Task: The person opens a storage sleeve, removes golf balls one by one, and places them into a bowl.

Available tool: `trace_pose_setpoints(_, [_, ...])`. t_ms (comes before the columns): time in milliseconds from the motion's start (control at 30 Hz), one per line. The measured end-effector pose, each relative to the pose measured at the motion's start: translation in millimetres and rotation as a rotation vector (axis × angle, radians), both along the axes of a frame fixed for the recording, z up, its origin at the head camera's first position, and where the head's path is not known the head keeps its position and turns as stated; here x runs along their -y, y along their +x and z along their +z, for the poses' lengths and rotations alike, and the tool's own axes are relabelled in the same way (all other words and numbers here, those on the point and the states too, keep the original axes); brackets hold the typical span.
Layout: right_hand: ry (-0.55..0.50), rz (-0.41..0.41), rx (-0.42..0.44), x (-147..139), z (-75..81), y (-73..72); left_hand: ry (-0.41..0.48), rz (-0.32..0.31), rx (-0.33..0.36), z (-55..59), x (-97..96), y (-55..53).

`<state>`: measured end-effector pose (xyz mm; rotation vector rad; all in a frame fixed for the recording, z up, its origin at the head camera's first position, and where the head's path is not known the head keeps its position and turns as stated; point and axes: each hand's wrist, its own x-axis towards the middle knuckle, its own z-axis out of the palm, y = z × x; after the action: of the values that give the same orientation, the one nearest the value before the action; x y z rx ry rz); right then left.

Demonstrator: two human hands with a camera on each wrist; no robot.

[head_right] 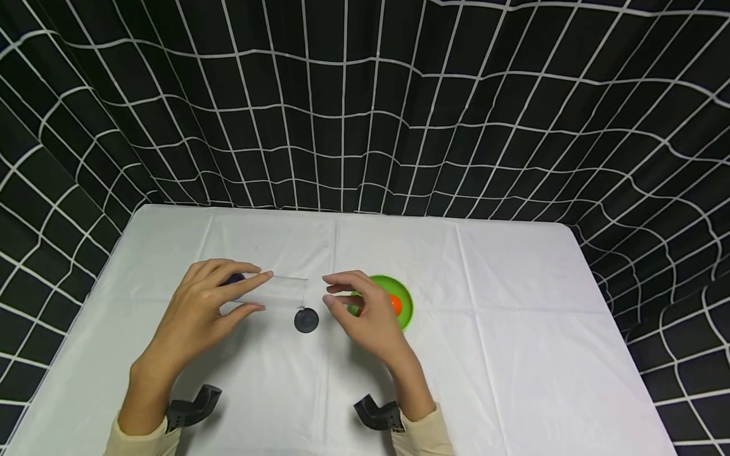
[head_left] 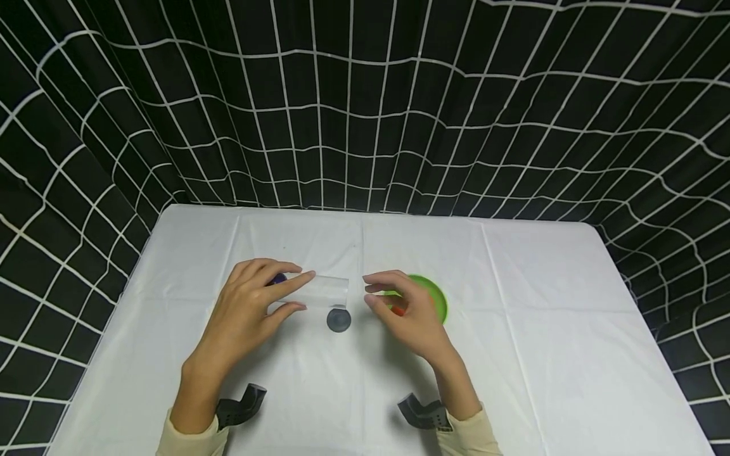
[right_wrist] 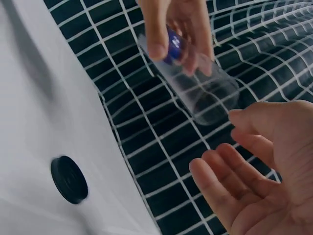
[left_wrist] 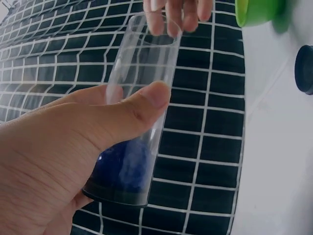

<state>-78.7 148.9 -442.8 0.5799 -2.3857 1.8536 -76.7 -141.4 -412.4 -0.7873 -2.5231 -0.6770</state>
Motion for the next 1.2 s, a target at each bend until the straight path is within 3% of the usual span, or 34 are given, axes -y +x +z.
trace_pose_setpoints(267, [-0.116, 0.089, 0.105, 15, -1.0, 2.5, -0.038, 0.023, -0.054, 3.8, 1.5, 4.1])
trace_pose_setpoints(800, [-0.146, 0.113, 0.139, 19, -4.1, 2.4, -0.025, 0.003, -0.063, 6.4, 3.9, 3.8])
trace_pose_setpoints(1033, [-0.117, 0.096, 0.207, 18, -2.2, 3.2, -0.032, 0.008, -0.062, 6.5, 4.4, 3.6])
trace_pose_setpoints(1200, [-0.162, 0.1, 0.235, 14, -2.0, 2.7, -0.023, 0.016, -0.045, 6.5, 4.5, 3.2])
